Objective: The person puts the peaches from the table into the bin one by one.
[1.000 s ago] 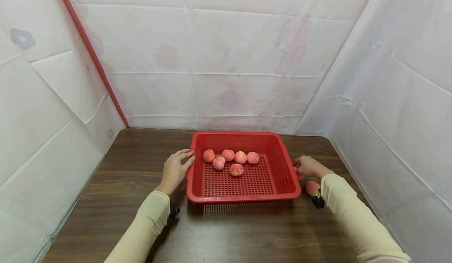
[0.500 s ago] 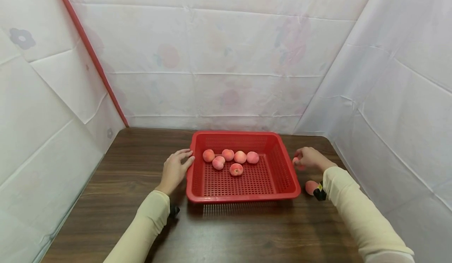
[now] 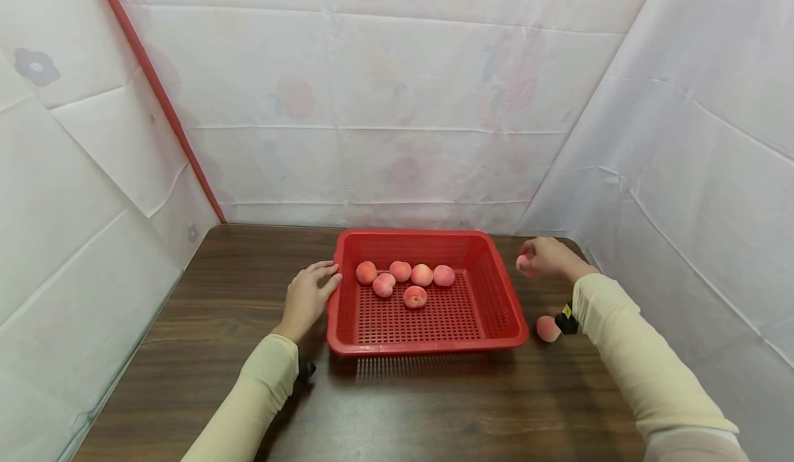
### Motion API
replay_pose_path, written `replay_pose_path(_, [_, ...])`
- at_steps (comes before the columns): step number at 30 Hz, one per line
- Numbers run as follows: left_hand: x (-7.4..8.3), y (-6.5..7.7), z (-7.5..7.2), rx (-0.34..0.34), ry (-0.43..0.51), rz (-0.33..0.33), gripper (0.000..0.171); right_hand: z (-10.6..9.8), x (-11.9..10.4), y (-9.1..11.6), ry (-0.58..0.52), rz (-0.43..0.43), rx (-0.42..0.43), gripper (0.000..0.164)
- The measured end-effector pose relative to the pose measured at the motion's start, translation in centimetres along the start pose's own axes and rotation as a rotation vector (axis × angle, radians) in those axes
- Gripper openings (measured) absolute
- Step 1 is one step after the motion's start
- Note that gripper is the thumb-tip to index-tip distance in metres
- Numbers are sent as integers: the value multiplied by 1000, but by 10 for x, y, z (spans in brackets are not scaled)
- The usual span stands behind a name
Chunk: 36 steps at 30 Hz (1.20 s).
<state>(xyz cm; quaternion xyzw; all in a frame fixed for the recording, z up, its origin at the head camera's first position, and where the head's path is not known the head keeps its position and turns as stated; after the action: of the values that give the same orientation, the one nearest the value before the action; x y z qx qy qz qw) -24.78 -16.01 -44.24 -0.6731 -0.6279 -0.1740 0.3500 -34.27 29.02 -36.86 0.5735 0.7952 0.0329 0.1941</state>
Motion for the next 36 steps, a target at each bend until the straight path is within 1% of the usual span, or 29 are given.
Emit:
replay_pose_path(3, [0, 0, 0, 1, 0, 3, 35, -8, -6, 0, 7, -9, 22, 36])
replay_pose_path(6, [1, 0, 0, 1, 0, 5, 35, -13, -11, -2, -5, -16, 34, 32])
replay_pose_path(10, [2, -1, -1, 3, 0, 10, 35, -17, -17, -5, -16, -27, 22, 25])
replay_pose_path(17, [0, -1, 0, 0, 7, -2, 35, -23, -32, -11, 18, -42, 33, 33])
replay_pose_path(22, [-1, 0, 0, -2, 8, -5, 35, -27, -46, -15, 41, -79, 74, 36])
replay_pose_path(31, [1, 2, -2, -2, 5, -11, 36, -22, -67, -21, 64, -151, 105, 37])
replay_pose_path(36, [2, 2, -2, -6, 7, -18, 36, -14, -75, -26, 62, -183, 100, 36])
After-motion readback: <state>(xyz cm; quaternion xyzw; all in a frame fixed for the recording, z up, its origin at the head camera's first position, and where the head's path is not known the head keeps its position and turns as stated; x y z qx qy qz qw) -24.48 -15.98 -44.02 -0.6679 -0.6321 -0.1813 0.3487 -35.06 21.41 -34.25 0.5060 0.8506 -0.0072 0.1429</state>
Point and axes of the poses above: each hand's wrist, its own y-axis away from the middle knuckle, its own z-axis out of the palm, x = y × z, the point moved 5 cm from there along -y, towards the middle knuckle, and after that the axes turned 4 degrees about -x, right-handed, at the moved point
